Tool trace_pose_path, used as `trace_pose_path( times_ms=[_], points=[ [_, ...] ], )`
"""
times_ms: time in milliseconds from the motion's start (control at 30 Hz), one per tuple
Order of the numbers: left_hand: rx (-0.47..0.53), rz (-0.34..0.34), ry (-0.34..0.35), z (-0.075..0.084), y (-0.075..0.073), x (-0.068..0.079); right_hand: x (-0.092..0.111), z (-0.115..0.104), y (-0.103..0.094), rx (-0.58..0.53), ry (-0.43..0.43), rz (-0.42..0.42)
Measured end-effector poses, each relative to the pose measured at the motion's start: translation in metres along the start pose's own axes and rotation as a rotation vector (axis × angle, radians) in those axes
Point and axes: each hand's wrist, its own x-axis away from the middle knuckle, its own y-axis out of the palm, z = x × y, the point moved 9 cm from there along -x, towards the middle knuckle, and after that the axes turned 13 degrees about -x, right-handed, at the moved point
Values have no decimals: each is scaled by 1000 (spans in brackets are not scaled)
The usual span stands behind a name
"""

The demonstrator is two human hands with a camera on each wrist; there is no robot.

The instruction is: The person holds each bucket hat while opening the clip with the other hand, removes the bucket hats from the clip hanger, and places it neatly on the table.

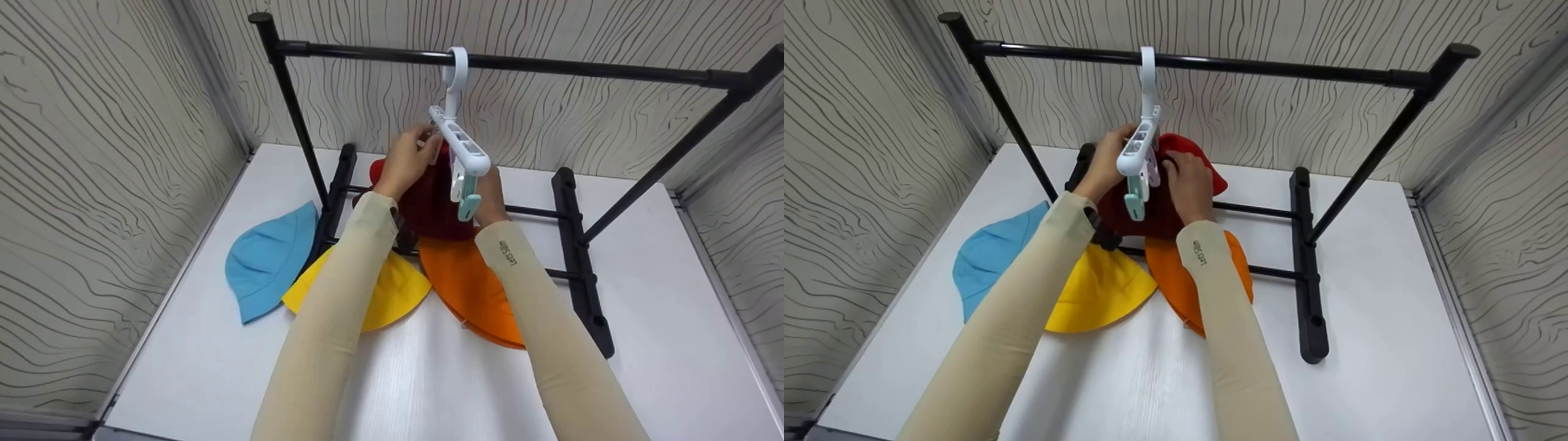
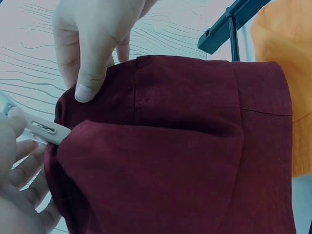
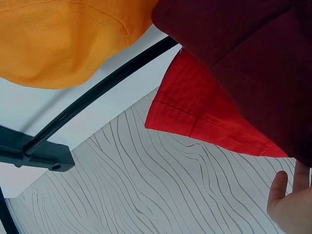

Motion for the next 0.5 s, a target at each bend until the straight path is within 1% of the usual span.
trace_pose_path(
  times_ms=[67,233,333,500],
  points=[
    [-5,4,-8,0,0,0,0,-3,3,61,21,-20],
    [-19,4,-36,-1,1,0,-3,-2,3,146,0,-25],
    [-28,3,-42,0,1,1,-3,-2,2,152,-4,-14],
    [-17,-5,-41,1,3,1,-1,-4,1,148,-39,-1]
  ],
)
